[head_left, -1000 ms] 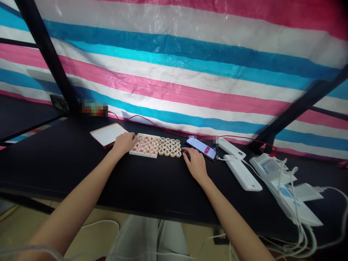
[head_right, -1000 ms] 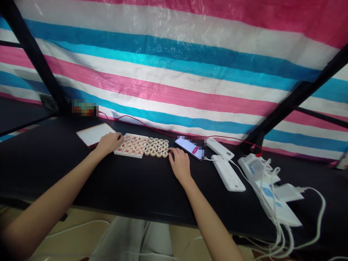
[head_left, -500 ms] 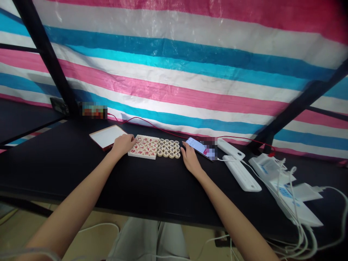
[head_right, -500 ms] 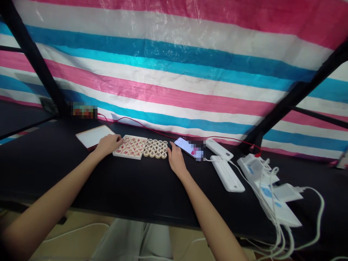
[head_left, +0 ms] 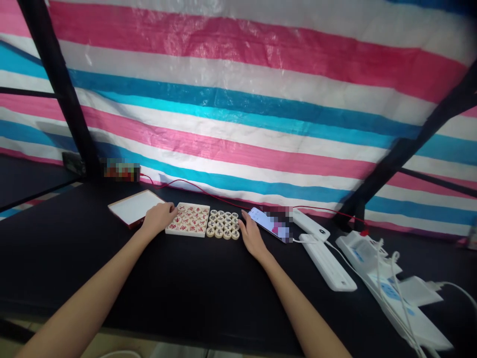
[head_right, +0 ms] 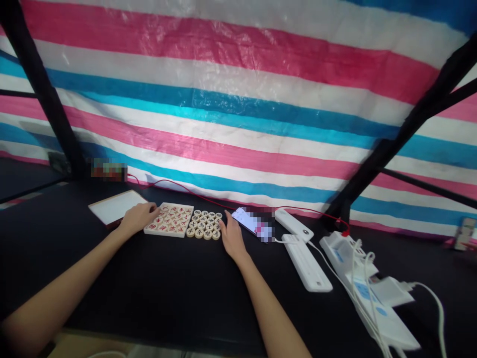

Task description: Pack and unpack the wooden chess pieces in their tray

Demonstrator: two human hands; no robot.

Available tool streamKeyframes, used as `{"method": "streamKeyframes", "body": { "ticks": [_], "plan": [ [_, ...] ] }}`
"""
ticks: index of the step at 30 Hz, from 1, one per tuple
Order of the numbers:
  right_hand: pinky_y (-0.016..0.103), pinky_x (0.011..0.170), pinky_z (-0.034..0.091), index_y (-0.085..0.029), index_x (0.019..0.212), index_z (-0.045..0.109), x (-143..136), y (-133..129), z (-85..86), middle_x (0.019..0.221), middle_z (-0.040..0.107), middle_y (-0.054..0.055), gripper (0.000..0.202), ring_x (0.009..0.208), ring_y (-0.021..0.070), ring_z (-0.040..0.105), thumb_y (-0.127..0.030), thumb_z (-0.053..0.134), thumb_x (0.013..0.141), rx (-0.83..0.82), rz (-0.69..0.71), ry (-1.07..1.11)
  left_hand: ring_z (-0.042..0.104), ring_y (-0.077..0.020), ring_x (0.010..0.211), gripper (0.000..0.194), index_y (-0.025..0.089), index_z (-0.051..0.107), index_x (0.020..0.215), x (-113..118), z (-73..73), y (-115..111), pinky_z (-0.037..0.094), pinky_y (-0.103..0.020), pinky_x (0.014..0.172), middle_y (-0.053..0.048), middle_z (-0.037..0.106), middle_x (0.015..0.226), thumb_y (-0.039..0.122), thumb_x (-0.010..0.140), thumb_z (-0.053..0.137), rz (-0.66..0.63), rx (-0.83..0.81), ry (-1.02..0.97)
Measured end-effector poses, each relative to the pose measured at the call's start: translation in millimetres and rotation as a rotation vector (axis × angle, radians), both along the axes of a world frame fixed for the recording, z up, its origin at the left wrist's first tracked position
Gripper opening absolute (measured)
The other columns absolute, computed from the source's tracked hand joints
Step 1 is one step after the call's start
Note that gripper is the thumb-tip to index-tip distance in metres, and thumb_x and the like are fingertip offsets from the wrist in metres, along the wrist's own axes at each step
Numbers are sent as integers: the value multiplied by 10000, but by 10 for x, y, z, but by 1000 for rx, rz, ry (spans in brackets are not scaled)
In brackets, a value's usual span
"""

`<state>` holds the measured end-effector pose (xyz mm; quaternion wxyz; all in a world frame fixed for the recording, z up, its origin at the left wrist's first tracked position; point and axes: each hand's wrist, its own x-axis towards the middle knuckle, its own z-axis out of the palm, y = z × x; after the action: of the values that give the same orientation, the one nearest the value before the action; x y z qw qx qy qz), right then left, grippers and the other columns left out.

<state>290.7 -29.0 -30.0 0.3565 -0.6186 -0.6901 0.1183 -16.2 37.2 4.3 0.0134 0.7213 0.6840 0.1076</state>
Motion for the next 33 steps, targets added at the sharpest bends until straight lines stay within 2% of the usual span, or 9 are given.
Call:
{"method": "streamKeyframes", "body": {
  "ticks": [5, 14, 24, 33],
  "plan": [
    [395, 1025, 274, -155, 1362, 309, -4, 7, 39, 1342, 437, 114, 562, 1265, 213, 355, -477, 270, 903, -67, 5, -35, 590, -253, 783, 410, 206, 606, 782, 9, 18, -8, 390, -301, 622, -92, 640, 808, 471, 809, 295, 0, -10, -24],
    [392, 1011, 269, -189, 1343, 349, 7, -6, 52, 1323, 463, 76, 535, 1227, 215, 379, -481, 286, 900, -100, 31, -43, 591, -263, 793, 448, 210, 599, 818, -2, 8, -10, 389, -305, 616, -99, 641, 827, 490, 822, 251, -24, -29, 10],
    [389, 996, 295, -170, 1330, 363, 26, 31, 8, 1299, 485, 86, 529, 1197, 221, 407, -468, 299, 898, -62, 55, -56, 591, -258, 811, 449, 215, 598, 838, -2, 31, -26, 387, -300, 624, -95, 645, 846, 490, 829, 244, -40, -36, 25],
    [394, 1012, 290, -168, 1314, 368, 43, -8, -3, 1272, 491, 113, 535, 1195, 214, 413, -481, 319, 883, -13, 50, 25, 586, -232, 817, 411, 233, 594, 900, -78, 47, -44, 387, -278, 632, -75, 650, 876, 453, 851, 250, -104, -33, 29]
  ]
}}
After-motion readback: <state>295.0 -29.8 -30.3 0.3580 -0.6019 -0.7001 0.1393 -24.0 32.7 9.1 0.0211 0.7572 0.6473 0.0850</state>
